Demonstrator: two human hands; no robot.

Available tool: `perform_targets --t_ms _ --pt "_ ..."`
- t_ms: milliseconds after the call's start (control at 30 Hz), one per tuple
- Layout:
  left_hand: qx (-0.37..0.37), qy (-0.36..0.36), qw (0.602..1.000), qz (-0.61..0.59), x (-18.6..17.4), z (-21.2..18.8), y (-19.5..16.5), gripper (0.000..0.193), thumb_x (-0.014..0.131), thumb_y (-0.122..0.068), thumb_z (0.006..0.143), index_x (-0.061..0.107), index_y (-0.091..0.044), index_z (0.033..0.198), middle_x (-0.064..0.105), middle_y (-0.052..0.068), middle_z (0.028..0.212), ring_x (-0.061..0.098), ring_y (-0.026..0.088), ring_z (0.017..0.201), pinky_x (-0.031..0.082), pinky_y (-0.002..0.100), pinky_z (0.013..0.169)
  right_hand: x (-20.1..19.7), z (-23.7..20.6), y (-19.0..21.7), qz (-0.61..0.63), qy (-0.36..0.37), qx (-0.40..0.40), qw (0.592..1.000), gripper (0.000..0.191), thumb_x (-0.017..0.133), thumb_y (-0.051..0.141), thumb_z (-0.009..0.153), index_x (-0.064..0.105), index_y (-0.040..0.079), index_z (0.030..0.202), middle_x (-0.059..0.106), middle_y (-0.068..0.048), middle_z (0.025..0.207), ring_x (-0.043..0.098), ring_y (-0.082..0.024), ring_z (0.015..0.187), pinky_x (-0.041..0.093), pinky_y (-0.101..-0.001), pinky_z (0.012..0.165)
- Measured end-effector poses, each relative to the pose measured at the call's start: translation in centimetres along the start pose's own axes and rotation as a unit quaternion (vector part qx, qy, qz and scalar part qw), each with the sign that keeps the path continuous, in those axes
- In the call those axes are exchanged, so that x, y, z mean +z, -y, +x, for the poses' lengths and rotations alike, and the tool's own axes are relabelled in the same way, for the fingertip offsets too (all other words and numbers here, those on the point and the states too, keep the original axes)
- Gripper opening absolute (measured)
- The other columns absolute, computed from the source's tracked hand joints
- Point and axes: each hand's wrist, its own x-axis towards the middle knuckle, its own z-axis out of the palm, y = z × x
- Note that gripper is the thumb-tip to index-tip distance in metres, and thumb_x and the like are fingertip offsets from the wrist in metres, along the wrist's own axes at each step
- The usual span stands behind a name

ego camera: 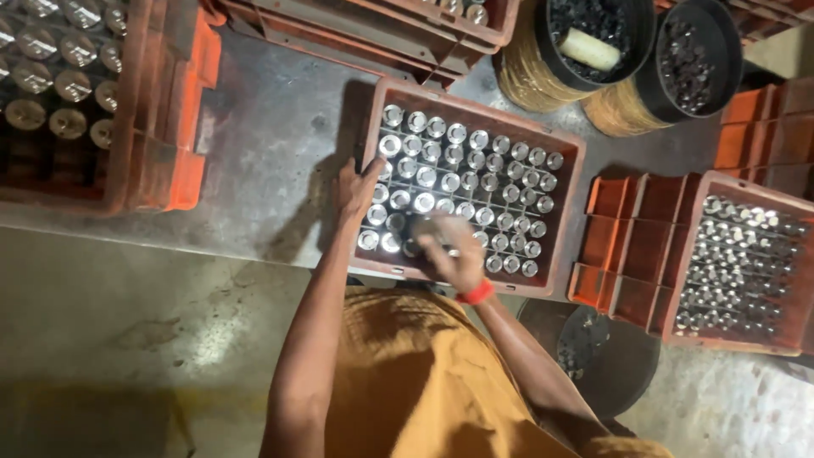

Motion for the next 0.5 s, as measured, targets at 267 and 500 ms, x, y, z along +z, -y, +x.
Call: perform_targets --t_ms 267,500 --pt "0.016 -0.023 0.999 0.023 -0.2 -0.4 -0.6 0.089 0.068 -0.065 0.076 0.06 0.0 0.136 0.068 0.027 0.125 0.065 0.043 0.119 0.049 0.046 0.103 -2.5 -1.6 -0.8 -0.01 -0.042 0.056 0.998 0.043 0.082 0.006 0.09 0.065 0.0 0.129 0.072 -0.019 0.122 0.071 -0.032 0.111 0.057 -0.0412 0.094" --pt "0.059 -0.045 0.996 0.051 -0.3 -0.6 -0.1 0.092 0.069 -0.069 0.082 0.058 0.004 0.137 0.064 0.03 0.129 0.059 0.047 0.122 0.045 0.048 0.105 0.9 -2.9 0.7 0.011 -0.003 -0.048 0.999 0.036 0.085 0.011 0.087 0.07 0.006 0.12 0.073 -0.012 0.112 0.073 -0.032 0.108 0.058 -0.0456 0.096"
